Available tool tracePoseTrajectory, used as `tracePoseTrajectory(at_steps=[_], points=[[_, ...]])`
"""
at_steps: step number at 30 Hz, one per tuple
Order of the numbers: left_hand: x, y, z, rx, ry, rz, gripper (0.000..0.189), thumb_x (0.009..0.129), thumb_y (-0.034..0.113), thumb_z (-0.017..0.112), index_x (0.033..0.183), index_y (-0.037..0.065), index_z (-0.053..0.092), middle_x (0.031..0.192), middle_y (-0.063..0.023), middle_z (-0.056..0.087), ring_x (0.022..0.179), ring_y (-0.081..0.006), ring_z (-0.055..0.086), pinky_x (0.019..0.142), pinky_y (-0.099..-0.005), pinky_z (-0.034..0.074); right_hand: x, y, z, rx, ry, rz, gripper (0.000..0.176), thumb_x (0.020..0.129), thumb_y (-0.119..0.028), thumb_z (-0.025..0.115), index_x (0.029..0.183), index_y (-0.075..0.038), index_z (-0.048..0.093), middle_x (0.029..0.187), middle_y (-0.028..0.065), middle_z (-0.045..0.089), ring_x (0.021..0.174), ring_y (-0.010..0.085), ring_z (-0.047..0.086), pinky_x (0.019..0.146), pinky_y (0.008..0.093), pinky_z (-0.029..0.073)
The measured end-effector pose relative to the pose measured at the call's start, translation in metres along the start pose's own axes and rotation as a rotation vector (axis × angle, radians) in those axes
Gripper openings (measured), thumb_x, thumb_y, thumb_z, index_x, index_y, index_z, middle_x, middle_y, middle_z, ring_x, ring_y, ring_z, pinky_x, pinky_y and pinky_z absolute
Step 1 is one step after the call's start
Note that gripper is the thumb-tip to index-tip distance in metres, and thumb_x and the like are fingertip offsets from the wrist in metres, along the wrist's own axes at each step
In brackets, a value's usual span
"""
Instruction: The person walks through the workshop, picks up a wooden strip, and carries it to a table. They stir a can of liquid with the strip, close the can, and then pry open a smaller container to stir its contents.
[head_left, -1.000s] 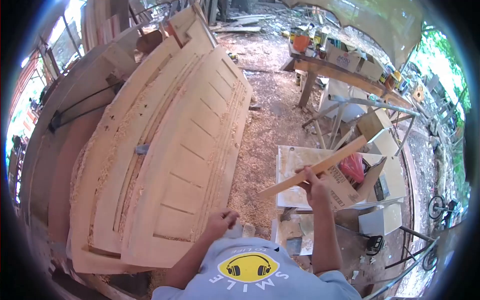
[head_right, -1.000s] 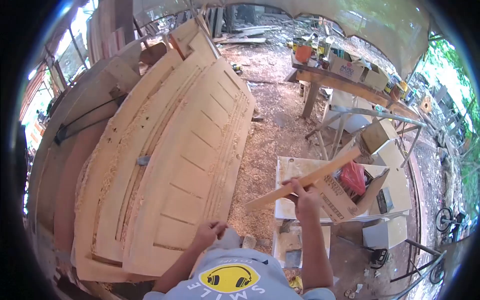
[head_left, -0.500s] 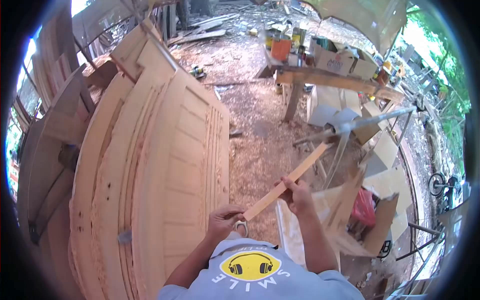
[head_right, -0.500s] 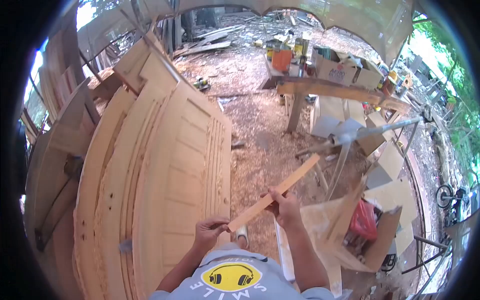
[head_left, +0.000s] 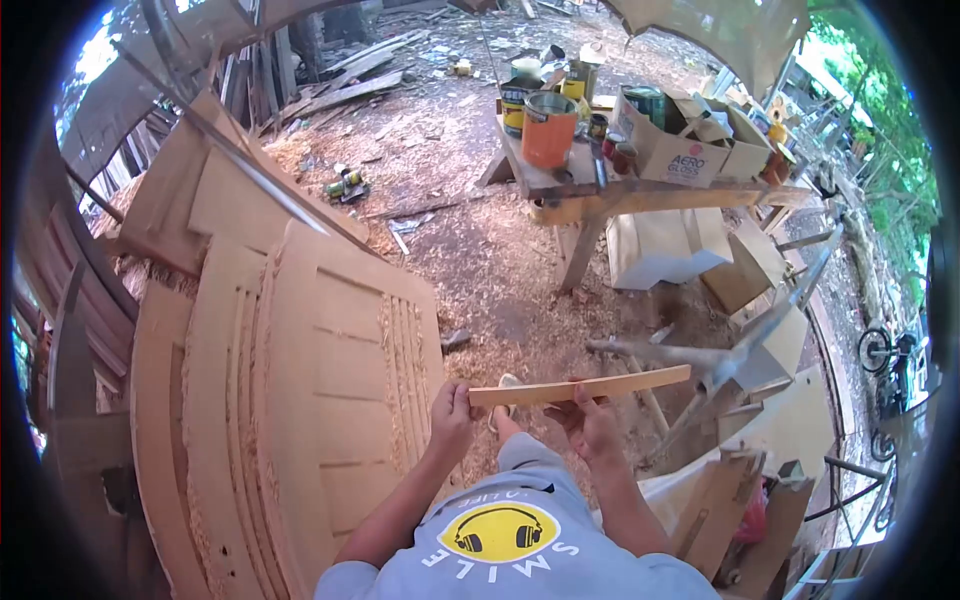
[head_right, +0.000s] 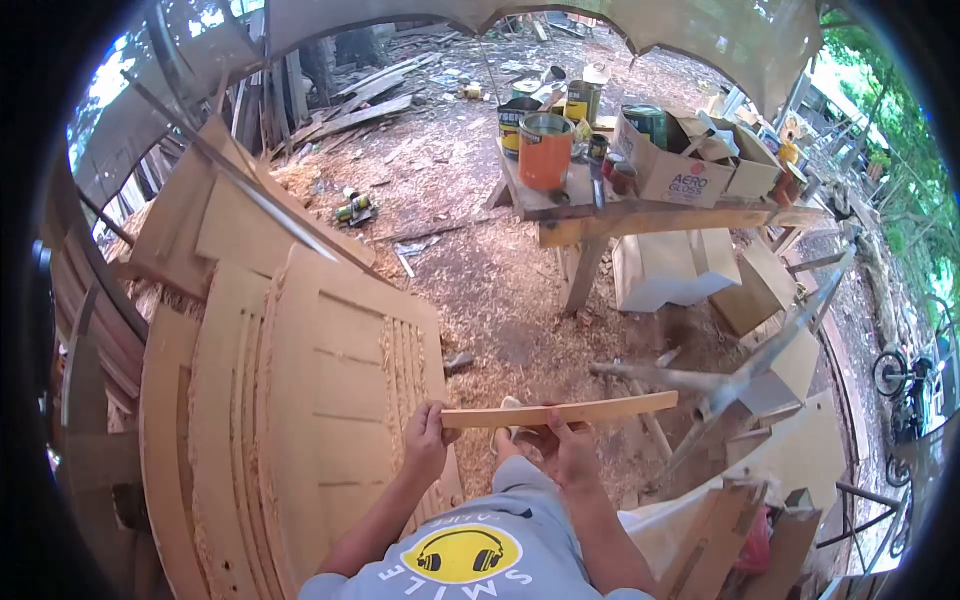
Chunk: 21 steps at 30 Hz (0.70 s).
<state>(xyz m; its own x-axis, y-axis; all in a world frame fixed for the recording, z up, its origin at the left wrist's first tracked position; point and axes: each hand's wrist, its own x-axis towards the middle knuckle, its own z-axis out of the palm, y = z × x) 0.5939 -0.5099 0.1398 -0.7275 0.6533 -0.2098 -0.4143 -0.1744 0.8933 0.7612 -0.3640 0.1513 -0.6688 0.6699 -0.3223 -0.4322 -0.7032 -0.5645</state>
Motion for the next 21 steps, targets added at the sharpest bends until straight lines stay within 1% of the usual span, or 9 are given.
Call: tracePoseTrajectory(at_steps=[2, 5, 8, 9, 12, 13, 15, 17, 21], points=[[0.069, 0.008, 0.019, -0.169, 0.078, -0.133, 0.021, 0.102, 0.019, 0.042, 0.089, 0.005, 0.051, 0.066, 0.0004, 0.044, 0.056, -0.0086, 0.042, 0.056, -0.0241, 0.041, 0.062, -0.016, 0.013, 0.006, -0.012, -0.033, 0.021, 0.093, -0.016, 0.060, 0.111, -0.004, 0.060, 0.097, 0.0124, 0.067, 0.086, 0.0297, 0.069, 0.074, 0.0421, 0.061], [0.170, 0.018, 0.015, 0.191, 0.220, -0.108, 0.014, 0.098, 0.017, 0.050, 0.098, 0.004, 0.053, 0.074, -0.0051, 0.050, 0.063, -0.0161, 0.049, 0.062, -0.0315, 0.046, 0.146, -0.050, 0.043, -0.233, -0.016, -0.145, 0.021, 0.093, -0.012, 0.060, 0.111, -0.002, 0.062, 0.096, 0.0103, 0.067, 0.086, 0.0264, 0.068, 0.076, 0.0400, 0.060], [0.226, 0.084, 0.052, 1.377, -0.149, 0.901, 0.029, 0.088, 0.018, 0.064, 0.110, 0.003, 0.052, 0.090, -0.0135, 0.055, 0.079, -0.0289, 0.057, 0.074, -0.0439, 0.047, 0.209, -0.066, 0.074, -0.550, 0.027, -0.164, 0.018, 0.092, -0.008, 0.060, 0.108, 0.001, 0.065, 0.093, 0.0089, 0.068, 0.086, 0.0190, 0.067, 0.076, 0.0329, 0.057], [0.234, 0.099, 0.070, 1.430, -0.280, 0.780, 0.049, 0.077, 0.018, 0.072, 0.119, 0.002, 0.050, 0.108, -0.0210, 0.054, 0.101, -0.0399, 0.055, 0.086, -0.0532, 0.042, 0.230, -0.068, 0.086, -0.651, 0.033, -0.160, 0.017, 0.092, -0.006, 0.060, 0.106, 0.002, 0.066, 0.091, 0.0086, 0.069, 0.086, 0.0160, 0.066, 0.075, 0.0298, 0.055], [0.279, 0.085, 0.097, 1.296, -0.453, 0.513, 0.052, 0.076, 0.021, 0.074, 0.118, 0.003, 0.048, 0.105, -0.0208, 0.057, 0.100, -0.0395, 0.059, 0.082, -0.0515, 0.046, 0.277, -0.067, 0.119, -0.807, -0.073, -0.132, 0.017, 0.091, -0.009, 0.063, 0.102, 0.003, 0.068, 0.089, 0.0081, 0.069, 0.085, 0.0118, 0.064, 0.076, 0.0268, 0.053], [0.307, 0.067, 0.099, 1.210, -0.416, 0.447, 0.043, 0.076, 0.028, 0.072, 0.108, 0.005, 0.053, 0.085, -0.0177, 0.064, 0.071, -0.0333, 0.065, 0.060, -0.0444, 0.051, 0.294, -0.076, 0.128, -0.906, -0.074, -0.145, 0.017, 0.091, -0.010, 0.063, 0.101, 0.003, 0.068, 0.090, 0.0084, 0.070, 0.084, 0.0115, 0.064, 0.076, 0.0270, 0.052], [0.364, 0.031, 0.094, 1.280, -0.375, 0.596, 0.031, 0.075, 0.026, 0.072, 0.093, 0.008, 0.055, 0.071, -0.0129, 0.062, 0.059, -0.0310, 0.063, 0.050, -0.0424, 0.048, 0.326, -0.096, 0.143, -1.104, -0.064, -0.162, 0.018, 0.090, -0.011, 0.064, 0.100, 0.004, 0.068, 0.092, 0.0089, 0.070, 0.083, 0.0109, 0.064, 0.076, 0.0273, 0.052], [0.402, 0.024, 0.098, 1.265, -0.336, 0.715, 0.019, 0.074, 0.021, 0.071, 0.077, 0.011, 0.055, 0.061, -0.0083, 0.059, 0.050, -0.0281, 0.060, 0.041, -0.0409, 0.046, 0.364, -0.112, 0.135, -0.967, 0.087, -0.141, 0.017, 0.090, -0.011, 0.064, 0.097, 0.004, 0.067, 0.090, 0.0091, 0.070, 0.081, 0.0117, 0.064, 0.074, 0.0277, 0.053], [0.501, 0.056, 0.118, 1.249, -0.396, 0.863, 0.017, 0.069, 0.019, 0.071, 0.077, 0.013, 0.056, 0.062, -0.0062, 0.058, 0.051, -0.0268, 0.060, 0.043, -0.0389, 0.047, 0.410, -0.170, 0.168, -0.649, 0.326, -0.269, 0.017, 0.090, -0.011, 0.064, 0.094, 0.005, 0.067, 0.088, 0.0103, 0.069, 0.074, 0.0140, 0.065, 0.067, 0.0283, 0.054]])
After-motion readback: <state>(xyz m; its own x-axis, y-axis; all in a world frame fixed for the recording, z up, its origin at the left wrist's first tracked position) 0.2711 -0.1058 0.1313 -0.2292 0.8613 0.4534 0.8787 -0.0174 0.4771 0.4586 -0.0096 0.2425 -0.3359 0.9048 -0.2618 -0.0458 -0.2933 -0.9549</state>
